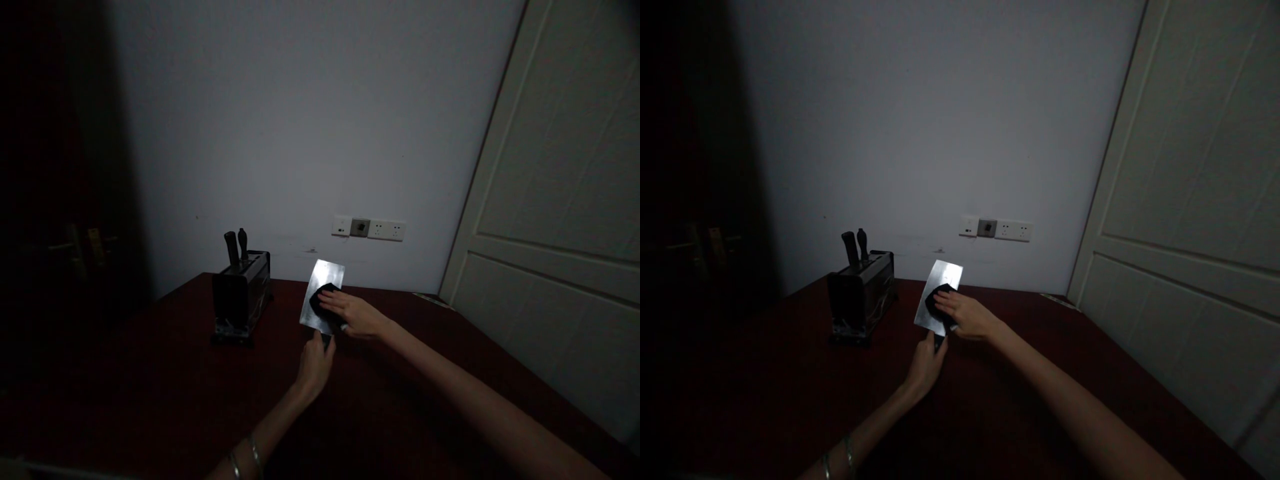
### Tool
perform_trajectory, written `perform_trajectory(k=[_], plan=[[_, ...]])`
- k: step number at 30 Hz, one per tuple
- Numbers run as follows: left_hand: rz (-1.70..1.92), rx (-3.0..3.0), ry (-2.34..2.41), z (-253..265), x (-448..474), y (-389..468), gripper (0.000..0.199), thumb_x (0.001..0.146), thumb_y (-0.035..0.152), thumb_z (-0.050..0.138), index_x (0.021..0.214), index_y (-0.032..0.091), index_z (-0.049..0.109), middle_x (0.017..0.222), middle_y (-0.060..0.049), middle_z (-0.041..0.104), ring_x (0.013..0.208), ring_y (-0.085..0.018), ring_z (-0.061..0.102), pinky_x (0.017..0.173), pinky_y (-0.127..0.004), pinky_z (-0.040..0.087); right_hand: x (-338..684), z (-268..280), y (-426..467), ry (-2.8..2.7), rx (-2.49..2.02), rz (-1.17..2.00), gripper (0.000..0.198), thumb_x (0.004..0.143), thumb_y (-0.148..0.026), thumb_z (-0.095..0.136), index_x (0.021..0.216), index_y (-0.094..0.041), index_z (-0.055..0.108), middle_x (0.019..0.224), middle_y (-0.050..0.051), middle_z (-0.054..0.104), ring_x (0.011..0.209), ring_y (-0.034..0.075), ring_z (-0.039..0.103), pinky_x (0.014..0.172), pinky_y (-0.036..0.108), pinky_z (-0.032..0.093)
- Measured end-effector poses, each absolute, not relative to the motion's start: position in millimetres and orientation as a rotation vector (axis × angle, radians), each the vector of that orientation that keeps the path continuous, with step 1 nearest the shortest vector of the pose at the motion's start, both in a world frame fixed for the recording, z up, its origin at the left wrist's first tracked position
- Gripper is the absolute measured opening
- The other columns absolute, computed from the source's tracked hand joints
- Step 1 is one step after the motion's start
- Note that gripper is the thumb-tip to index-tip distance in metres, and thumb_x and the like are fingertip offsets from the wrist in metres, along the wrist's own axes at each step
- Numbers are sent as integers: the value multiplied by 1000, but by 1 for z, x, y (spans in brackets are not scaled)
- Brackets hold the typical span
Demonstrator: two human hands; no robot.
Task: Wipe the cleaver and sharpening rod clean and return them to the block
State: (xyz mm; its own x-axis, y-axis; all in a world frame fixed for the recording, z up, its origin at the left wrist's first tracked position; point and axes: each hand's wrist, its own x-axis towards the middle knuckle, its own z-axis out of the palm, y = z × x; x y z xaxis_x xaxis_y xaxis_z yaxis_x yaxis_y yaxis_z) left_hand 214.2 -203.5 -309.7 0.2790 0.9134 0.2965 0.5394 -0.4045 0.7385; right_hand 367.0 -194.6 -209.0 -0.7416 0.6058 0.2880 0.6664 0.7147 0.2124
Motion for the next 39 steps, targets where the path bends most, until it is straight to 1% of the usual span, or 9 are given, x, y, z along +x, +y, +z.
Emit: perform_trajectory(k=[6,10,14,18,23,26,31,37,39], plan=[[1022,1989,1333,-315,212,-190,28,85,23,41,106,7,51,93,-16,64,84,-21,62,67,-24,41,381,-235,-214,-2856,-992,-349,71,64,-14,49,133,-10,35,142,11,31,133,20,21,109,39,20],[1000,2029,1337,-318,213,-190,35,83,21,44,115,7,46,99,-17,63,89,-22,61,70,-25,42,380,-239,-216,-2866,-963,-364,72,65,-16,51,134,-6,33,143,14,28,135,22,14,110,40,18],[1007,2042,1271,-319,213,-191,40,79,13,45,118,7,45,101,-17,63,94,-20,60,75,-23,42,367,-242,-212,-2875,-914,-369,70,68,-20,51,133,-3,32,142,16,27,135,21,14,109,41,19],[1033,2034,1264,-317,211,-191,39,78,12,46,116,6,46,101,-17,63,96,-21,59,78,-24,42,364,-238,-210,-2831,-857,-362,64,69,-17,49,130,-3,37,140,16,33,134,20,17,108,40,22],[1067,1994,1216,-313,210,-194,34,81,20,45,114,8,48,97,-15,64,89,-20,61,73,-25,44,376,-228,-215,-2808,-783,-299,55,71,-18,48,126,-9,44,133,13,45,131,20,27,106,42,28],[1060,1990,1213,-312,210,-196,34,81,19,46,113,10,48,96,-14,65,89,-20,62,72,-25,44,374,-229,-218,-2771,-773,-286,51,74,-19,47,124,-8,46,132,15,45,131,21,27,105,43,30],[1042,2011,1223,-313,210,-197,37,78,14,47,113,6,48,96,-16,64,89,-21,61,75,-25,44,362,-236,-220,-2696,-772,-240,50,75,-17,46,124,-8,45,134,15,43,131,21,26,105,45,30],[1069,2010,1144,-310,209,-201,33,80,19,45,111,7,50,92,-14,65,86,-21,62,74,-26,45,367,-234,-221,-2610,-795,-108,38,75,-16,50,114,-14,53,128,11,51,125,19,38,103,45,34],[1070,2009,1138,-309,209,-202,35,80,20,45,112,7,49,92,-14,65,86,-21,63,73,-26,45,368,-234,-222,-2607,-788,-100,37,76,-16,50,113,-15,53,128,10,51,125,19,38,102,45,35]])
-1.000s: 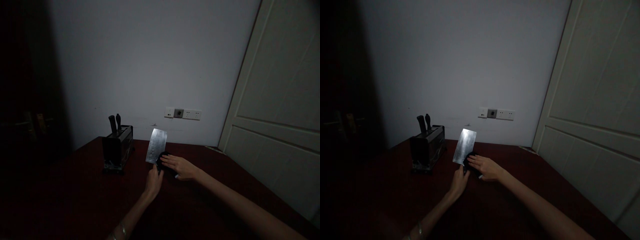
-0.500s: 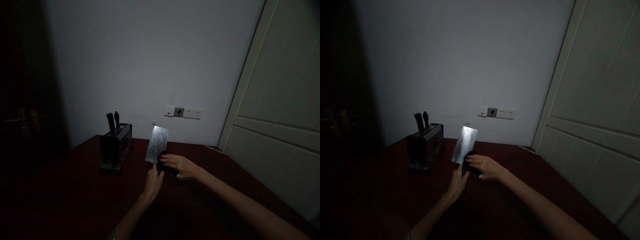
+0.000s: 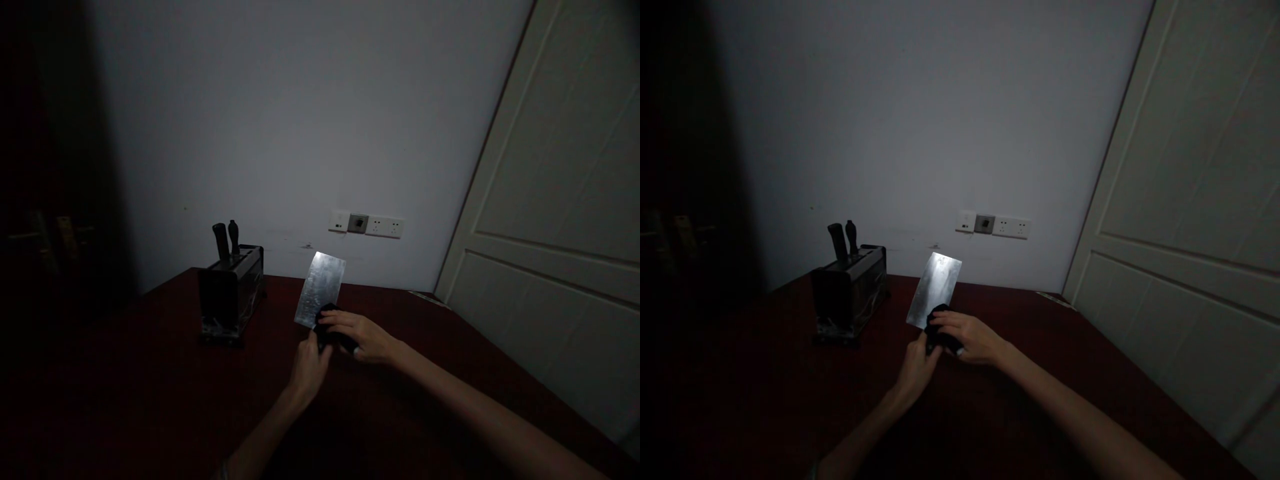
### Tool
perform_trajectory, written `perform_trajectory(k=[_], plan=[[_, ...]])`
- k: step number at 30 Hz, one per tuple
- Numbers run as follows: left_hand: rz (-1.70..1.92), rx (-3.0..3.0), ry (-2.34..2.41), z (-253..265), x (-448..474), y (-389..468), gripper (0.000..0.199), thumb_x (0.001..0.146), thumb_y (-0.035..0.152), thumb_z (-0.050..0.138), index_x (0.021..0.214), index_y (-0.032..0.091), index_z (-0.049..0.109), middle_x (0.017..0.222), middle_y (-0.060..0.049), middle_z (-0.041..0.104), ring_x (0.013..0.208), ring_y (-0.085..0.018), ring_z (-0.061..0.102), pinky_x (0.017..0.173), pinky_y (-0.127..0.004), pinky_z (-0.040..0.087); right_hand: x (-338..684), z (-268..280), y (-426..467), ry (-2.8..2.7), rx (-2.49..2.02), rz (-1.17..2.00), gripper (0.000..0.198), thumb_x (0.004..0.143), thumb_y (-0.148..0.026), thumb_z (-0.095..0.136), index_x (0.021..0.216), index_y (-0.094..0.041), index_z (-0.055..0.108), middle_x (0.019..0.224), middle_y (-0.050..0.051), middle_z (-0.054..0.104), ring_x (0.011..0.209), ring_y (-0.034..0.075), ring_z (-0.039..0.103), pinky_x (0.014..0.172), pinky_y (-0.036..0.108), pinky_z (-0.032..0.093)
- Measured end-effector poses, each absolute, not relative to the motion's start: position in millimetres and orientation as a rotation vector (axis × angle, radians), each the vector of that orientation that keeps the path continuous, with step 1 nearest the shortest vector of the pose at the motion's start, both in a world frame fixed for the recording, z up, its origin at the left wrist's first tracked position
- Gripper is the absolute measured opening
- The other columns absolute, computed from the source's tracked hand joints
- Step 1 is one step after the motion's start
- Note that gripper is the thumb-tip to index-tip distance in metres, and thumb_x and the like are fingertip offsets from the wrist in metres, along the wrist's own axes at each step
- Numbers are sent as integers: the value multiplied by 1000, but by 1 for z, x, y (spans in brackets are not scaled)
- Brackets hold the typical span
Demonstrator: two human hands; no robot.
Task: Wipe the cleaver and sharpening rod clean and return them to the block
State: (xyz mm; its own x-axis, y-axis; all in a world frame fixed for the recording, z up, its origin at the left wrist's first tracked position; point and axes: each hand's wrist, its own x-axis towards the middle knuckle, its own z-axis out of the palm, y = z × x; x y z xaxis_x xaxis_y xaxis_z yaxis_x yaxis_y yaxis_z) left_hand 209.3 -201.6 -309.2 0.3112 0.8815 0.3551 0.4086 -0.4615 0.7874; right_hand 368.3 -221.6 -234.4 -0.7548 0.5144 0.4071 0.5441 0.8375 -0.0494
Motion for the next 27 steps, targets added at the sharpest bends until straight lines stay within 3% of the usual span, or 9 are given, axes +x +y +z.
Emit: perform_trajectory(k=[6,15,21,27], plan=[[1078,2014,1179,-311,209,-201,35,77,14,45,110,4,50,96,-18,63,89,-22,62,75,-28,45,358,-244,-222,-2526,-762,-122,42,78,-14,50,120,-15,47,132,13,45,128,21,32,103,46,34],[1135,2010,1116,-308,207,-204,32,81,21,44,110,9,50,92,-14,64,82,-21,62,69,-27,45,355,-240,-225,-2407,-766,-3,29,79,-11,47,107,-16,53,116,11,51,117,19,43,98,41,40],[1126,2019,1162,-308,206,-203,23,78,12,44,96,9,56,89,-14,65,82,-20,62,70,-26,45,344,-244,-227,-2353,-778,-33,30,80,-11,45,109,-17,52,121,11,48,120,19,39,100,41,37],[1180,1982,1077,-305,208,-205,29,79,18,46,107,12,51,92,-11,65,83,-19,62,70,-25,44,355,-236,-225,-2431,-749,-69,23,81,-15,46,102,-17,54,111,10,54,111,20,48,94,41,43]])
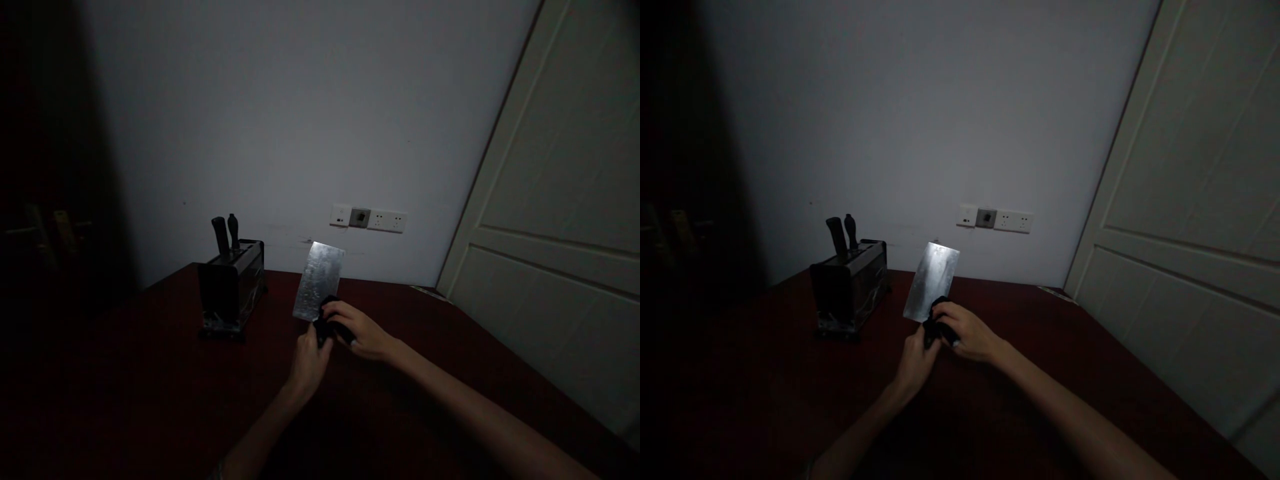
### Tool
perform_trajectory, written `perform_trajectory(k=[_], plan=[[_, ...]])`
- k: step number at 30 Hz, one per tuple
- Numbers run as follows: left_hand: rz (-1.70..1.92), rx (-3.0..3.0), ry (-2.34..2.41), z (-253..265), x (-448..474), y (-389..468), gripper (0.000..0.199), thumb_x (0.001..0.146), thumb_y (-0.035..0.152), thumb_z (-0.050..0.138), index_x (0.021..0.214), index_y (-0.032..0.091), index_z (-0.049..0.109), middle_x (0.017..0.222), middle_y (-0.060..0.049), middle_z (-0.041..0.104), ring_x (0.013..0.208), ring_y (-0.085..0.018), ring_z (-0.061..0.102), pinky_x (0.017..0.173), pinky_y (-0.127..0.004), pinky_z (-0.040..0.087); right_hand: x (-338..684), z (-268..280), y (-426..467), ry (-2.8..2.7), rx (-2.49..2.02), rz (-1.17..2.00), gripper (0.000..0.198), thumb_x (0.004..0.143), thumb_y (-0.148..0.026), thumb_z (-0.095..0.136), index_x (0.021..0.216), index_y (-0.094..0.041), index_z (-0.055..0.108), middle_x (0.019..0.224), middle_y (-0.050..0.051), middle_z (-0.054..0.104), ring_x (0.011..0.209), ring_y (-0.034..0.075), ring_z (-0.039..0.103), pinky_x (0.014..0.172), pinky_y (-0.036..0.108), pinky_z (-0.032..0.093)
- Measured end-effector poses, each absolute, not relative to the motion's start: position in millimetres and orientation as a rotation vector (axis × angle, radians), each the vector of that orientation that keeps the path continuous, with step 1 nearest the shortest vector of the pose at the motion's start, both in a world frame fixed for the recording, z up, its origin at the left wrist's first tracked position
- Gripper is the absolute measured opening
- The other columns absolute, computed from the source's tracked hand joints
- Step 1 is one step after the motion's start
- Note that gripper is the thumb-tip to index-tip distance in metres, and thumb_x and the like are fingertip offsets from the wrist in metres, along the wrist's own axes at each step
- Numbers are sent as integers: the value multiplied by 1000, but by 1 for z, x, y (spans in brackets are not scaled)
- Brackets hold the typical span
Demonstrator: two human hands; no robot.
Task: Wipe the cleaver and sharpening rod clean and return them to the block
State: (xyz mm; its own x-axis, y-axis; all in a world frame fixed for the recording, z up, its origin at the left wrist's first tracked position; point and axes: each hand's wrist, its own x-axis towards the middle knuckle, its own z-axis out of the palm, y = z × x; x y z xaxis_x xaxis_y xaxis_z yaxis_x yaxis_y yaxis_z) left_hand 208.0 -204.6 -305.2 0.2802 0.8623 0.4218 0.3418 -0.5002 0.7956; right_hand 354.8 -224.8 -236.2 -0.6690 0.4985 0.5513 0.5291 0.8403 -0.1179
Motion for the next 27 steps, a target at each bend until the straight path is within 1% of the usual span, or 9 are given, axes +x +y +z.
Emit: perform_trajectory(k=[2,3,6,8,11,13,17,23,27], plan=[[1170,1974,1077,-304,209,-205,28,81,22,45,106,11,52,90,-11,65,79,-19,62,68,-25,44,362,-232,-225,-2441,-770,-100,27,81,-15,46,106,-18,54,114,10,53,113,20,47,94,42,43],[1158,1971,1099,-304,209,-205,28,82,24,44,104,11,53,87,-11,65,77,-19,62,66,-25,43,366,-229,-225,-2417,-797,-124,32,81,-14,45,112,-18,52,118,11,52,115,20,46,96,42,42],[1129,1970,1164,-302,210,-206,28,84,30,42,96,9,56,80,-13,65,70,-19,61,64,-26,42,376,-224,-223,-2379,-871,-229,50,82,-15,45,131,-17,35,132,13,43,125,21,37,101,44,36],[1130,1960,1169,-301,210,-207,27,84,30,43,94,9,57,80,-13,65,70,-19,61,64,-26,42,379,-224,-220,-2477,-857,-321,54,83,-14,43,135,-16,29,135,14,40,129,21,31,103,45,33],[1130,1907,1140,-298,209,-209,23,82,27,45,92,11,57,80,-11,65,71,-18,61,63,-24,43,378,-227,-217,-2657,-770,-419,53,82,-12,42,134,-13,31,136,15,41,132,22,25,104,46,31],[1116,1864,1107,-297,208,-210,22,81,24,44,94,12,57,81,-9,65,71,-17,62,61,-23,43,376,-230,-218,-2725,-742,-432,57,78,-13,47,133,-10,34,138,15,38,133,23,22,105,47,29],[1109,1857,1096,-297,207,-211,27,78,20,46,102,12,55,83,-8,66,74,-17,62,63,-23,44,376,-229,-222,-2790,-719,-393,63,70,-17,52,131,-11,37,139,13,37,133,23,22,107,46,26],[1089,1892,1126,-301,209,-211,29,78,22,46,102,10,56,85,-11,65,75,-19,61,66,-26,44,381,-223,-217,-2822,-584,-279,57,71,-23,55,126,-12,45,134,13,43,130,23,28,106,46,28],[1132,1895,1123,-304,208,-207,31,78,22,46,105,9,54,88,-13,64,79,-21,61,69,-28,43,375,-225,-213,-2818,-575,-293,54,76,-20,51,129,-13,42,135,14,42,131,22,26,106,47,27]])
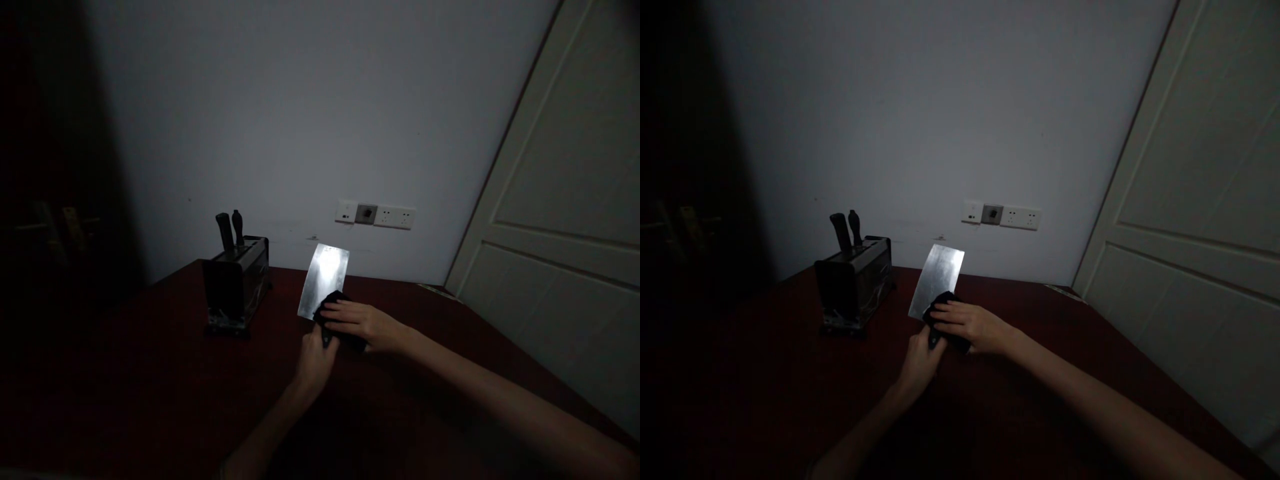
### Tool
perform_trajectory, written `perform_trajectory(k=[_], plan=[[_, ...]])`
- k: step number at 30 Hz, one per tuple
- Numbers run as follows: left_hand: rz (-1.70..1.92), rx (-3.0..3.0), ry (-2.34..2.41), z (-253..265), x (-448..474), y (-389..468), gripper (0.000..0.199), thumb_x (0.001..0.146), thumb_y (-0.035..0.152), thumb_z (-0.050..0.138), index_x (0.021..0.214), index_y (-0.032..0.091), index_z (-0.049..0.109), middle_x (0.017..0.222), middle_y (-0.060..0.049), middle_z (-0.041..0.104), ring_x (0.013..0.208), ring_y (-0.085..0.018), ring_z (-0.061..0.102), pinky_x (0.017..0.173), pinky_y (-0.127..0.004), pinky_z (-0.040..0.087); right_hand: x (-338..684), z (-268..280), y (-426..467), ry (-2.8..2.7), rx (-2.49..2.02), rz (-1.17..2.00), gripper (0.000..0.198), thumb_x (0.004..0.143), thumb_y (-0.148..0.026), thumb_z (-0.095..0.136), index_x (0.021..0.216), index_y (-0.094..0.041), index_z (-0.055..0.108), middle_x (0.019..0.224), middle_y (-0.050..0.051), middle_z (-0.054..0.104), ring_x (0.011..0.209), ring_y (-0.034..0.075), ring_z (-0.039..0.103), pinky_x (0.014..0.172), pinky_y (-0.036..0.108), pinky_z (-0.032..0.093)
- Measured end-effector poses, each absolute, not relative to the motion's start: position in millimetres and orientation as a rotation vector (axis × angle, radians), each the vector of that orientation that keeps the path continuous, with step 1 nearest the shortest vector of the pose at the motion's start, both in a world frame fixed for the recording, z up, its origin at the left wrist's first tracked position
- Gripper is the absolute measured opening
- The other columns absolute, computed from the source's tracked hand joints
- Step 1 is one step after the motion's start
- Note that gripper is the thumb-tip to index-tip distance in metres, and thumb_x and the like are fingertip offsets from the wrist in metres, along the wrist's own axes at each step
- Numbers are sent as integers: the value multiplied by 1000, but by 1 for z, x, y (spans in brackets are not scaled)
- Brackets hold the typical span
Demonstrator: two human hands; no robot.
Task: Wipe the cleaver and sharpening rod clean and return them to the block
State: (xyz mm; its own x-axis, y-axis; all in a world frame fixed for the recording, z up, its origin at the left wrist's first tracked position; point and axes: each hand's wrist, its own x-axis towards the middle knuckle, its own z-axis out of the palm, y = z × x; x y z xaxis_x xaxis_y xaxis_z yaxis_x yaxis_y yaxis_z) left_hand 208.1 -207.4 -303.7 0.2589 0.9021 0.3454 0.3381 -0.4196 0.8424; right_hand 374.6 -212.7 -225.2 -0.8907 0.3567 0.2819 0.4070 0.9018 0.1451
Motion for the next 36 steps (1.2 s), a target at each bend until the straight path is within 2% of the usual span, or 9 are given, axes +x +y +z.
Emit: perform_trajectory(k=[3,7,13,15,19,22,25,29,36], plan=[[1166,1887,1116,-304,207,-206,30,77,21,47,104,10,54,87,-14,64,79,-22,61,69,-29,43,369,-229,-213,-2783,-639,-297,51,80,-17,46,131,-13,39,137,14,40,132,22,23,106,46,27],[1195,1850,1051,-302,207,-208,27,76,22,49,99,12,56,80,-10,64,71,-19,60,63,-27,43,369,-229,-215,-2738,-640,-273,45,81,-16,47,126,-13,45,134,13,43,131,21,26,105,46,29],[1190,1762,979,-303,210,-208,20,75,24,50,90,14,57,60,-1,56,49,-12,53,45,-20,36,378,-222,-217,-2773,-559,-294,36,80,-17,51,115,-12,55,123,15,53,126,23,36,103,45,33],[1152,1682,975,-304,212,-205,17,76,30,49,83,15,54,53,2,51,38,-10,48,37,-19,32,381,-221,-219,-2725,-559,-315,36,80,-18,52,115,-14,55,121,15,55,125,23,39,102,46,34],[1088,1391,872,-304,214,-199,31,76,48,49,71,18,43,41,8,41,25,-9,39,27,-18,26,383,-225,-227,-2290,-726,-281,38,82,-18,50,119,-20,53,125,12,53,122,23,43,100,46,37],[1040,1137,638,-300,210,-196,36,73,52,52,67,19,39,41,8,41,24,-8,37,26,-17,24,382,-229,-231,-1828,-879,-216,33,83,-17,45,114,-22,57,122,10,56,115,21,51,97,42,41],[899,886,401,-296,204,-193,32,74,48,53,69,19,40,41,10,37,23,-5,29,23,-16,20,382,-232,-230,-1613,-948,-153,29,83,-19,46,108,-22,61,113,8,62,106,21,57,95,40,43],[713,676,174,-295,197,-187,29,76,43,52,69,18,40,41,11,31,23,-3,22,22,-16,16,382,-231,-227,-1620,-954,-87,29,81,-18,47,106,-21,62,111,8,63,105,20,57,95,39,42],[649,596,-88,-300,190,-186,24,83,37,45,71,17,40,46,9,32,25,-3,21,22,-15,15,370,-219,-232,-1714,-914,-82,33,81,-16,46,110,-22,60,116,6,60,109,19,55,97,38,40]])
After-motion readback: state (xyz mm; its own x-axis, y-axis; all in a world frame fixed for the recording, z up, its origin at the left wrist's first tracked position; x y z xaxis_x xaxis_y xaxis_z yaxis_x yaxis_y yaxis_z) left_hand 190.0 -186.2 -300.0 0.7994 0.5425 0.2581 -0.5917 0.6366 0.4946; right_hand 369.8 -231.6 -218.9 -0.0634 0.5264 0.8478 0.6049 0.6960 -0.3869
